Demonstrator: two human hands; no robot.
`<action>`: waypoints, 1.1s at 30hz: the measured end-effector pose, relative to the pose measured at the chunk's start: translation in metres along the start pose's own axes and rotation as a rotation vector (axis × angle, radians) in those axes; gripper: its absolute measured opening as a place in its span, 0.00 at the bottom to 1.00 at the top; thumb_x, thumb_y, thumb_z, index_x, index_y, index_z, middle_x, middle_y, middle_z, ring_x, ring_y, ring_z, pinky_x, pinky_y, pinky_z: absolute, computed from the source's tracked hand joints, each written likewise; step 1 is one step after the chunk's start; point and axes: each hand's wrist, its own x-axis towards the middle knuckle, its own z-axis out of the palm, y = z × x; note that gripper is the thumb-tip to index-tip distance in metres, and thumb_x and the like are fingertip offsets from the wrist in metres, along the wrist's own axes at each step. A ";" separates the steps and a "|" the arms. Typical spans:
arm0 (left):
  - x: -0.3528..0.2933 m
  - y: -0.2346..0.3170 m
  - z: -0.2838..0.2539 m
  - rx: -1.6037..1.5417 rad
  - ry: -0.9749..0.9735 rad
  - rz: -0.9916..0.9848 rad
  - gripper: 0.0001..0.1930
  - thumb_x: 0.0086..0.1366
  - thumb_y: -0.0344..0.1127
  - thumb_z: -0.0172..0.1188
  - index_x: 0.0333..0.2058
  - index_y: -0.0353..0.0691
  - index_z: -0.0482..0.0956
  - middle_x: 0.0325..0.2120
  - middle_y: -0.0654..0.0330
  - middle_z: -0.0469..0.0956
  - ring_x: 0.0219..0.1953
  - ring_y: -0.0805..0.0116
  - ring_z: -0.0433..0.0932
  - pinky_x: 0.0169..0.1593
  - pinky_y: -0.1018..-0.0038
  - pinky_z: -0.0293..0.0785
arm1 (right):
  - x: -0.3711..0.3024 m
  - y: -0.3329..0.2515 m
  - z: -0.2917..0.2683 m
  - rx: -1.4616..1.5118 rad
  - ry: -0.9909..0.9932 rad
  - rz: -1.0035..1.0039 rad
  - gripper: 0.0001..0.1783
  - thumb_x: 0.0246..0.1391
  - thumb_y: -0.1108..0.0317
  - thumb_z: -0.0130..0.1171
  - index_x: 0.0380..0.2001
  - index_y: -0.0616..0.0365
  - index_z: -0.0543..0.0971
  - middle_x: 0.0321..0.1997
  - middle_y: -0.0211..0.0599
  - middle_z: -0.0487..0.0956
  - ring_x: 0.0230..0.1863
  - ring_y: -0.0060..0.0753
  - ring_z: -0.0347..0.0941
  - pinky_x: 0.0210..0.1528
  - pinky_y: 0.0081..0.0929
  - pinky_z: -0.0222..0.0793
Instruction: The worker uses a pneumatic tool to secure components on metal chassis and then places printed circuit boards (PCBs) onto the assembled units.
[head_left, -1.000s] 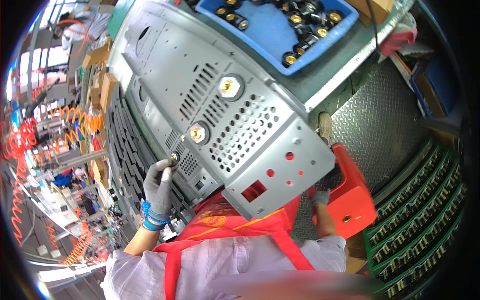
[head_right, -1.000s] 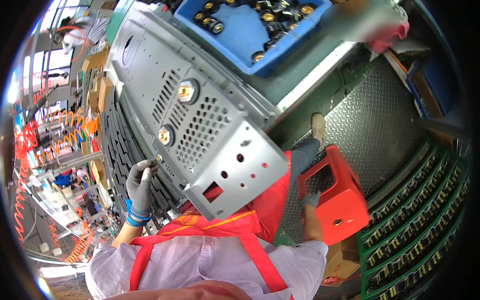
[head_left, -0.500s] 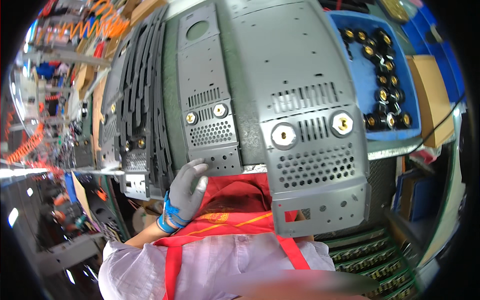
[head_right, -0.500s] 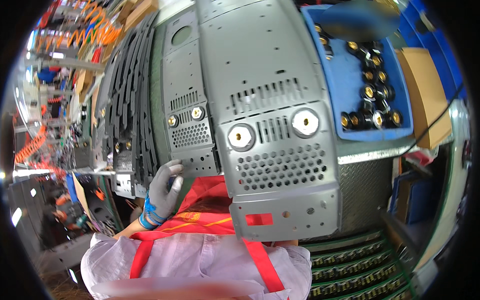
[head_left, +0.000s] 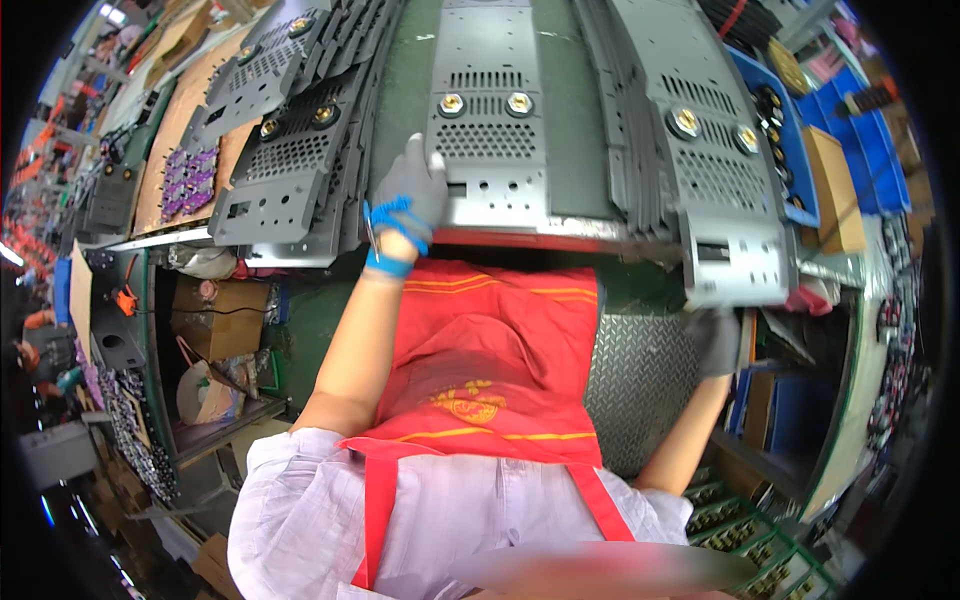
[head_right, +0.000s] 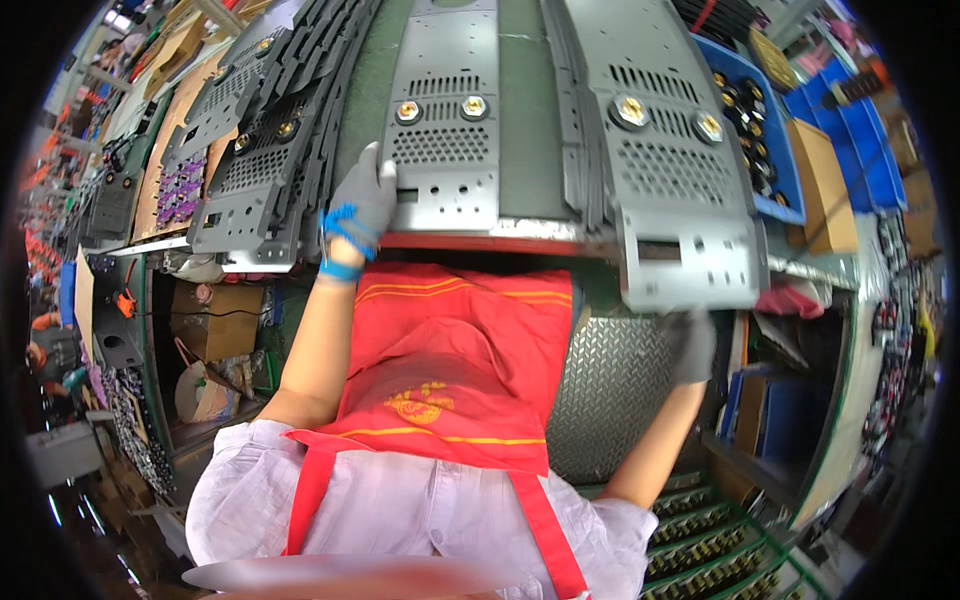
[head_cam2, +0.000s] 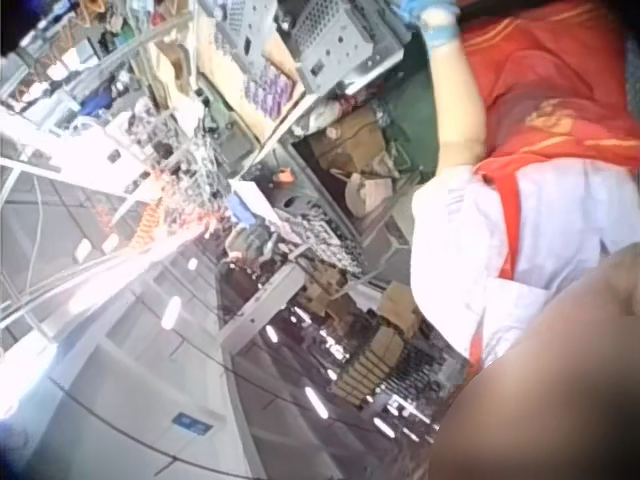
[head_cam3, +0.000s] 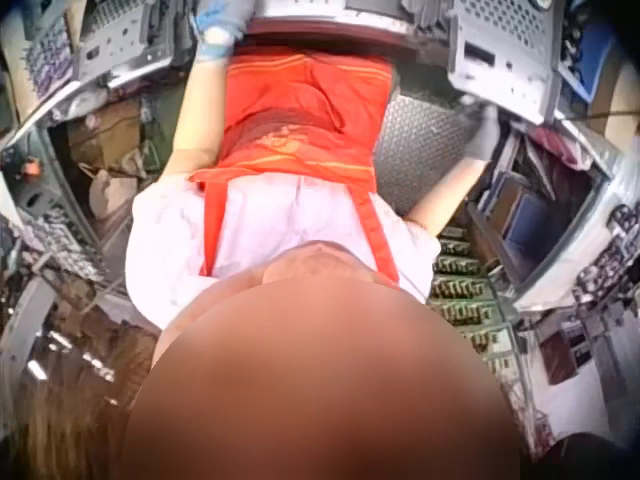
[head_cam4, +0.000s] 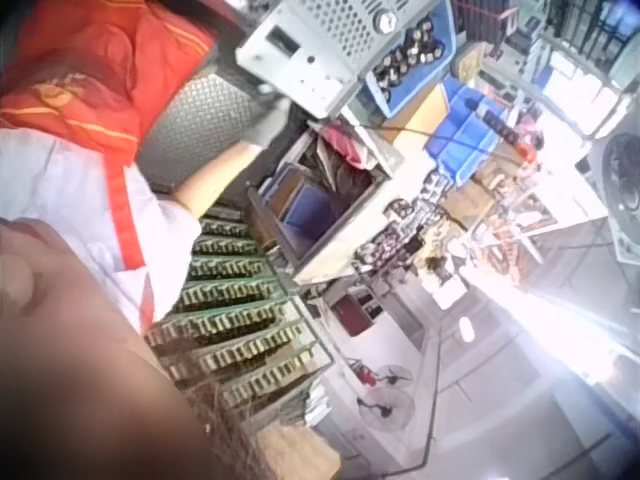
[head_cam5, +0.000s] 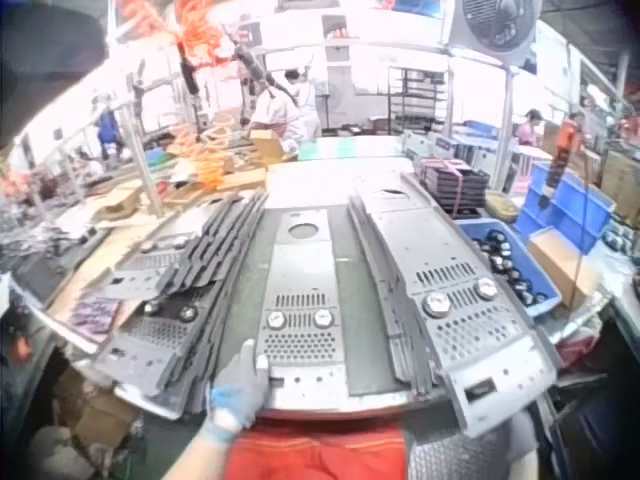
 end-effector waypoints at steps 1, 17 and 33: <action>0.004 -0.007 0.006 -0.017 -0.011 0.020 0.23 0.66 0.45 0.45 0.54 0.36 0.67 0.39 0.39 0.76 0.39 0.38 0.75 0.42 0.50 0.71 | -0.016 -0.039 0.037 0.061 0.101 -0.233 0.26 0.63 0.48 0.47 0.53 0.56 0.71 0.46 0.33 0.77 0.40 0.25 0.73 0.42 0.24 0.69; -0.042 0.008 0.015 -0.320 -0.035 0.019 0.21 0.67 0.43 0.43 0.54 0.37 0.68 0.38 0.40 0.77 0.41 0.39 0.76 0.44 0.53 0.72 | -0.073 -0.128 0.190 -0.658 0.164 -0.439 0.19 0.62 0.58 0.45 0.48 0.57 0.77 0.21 0.24 0.70 0.12 0.12 0.57 0.11 0.14 0.51; -0.064 0.028 -0.020 -0.349 -0.345 0.019 0.30 0.67 0.45 0.45 0.59 0.25 0.54 0.30 0.40 0.78 0.33 0.40 0.77 0.36 0.52 0.73 | -0.094 -0.148 0.202 -1.310 0.688 -0.851 0.19 0.61 0.60 0.49 0.48 0.64 0.74 0.43 0.46 0.78 0.41 0.35 0.74 0.44 0.28 0.69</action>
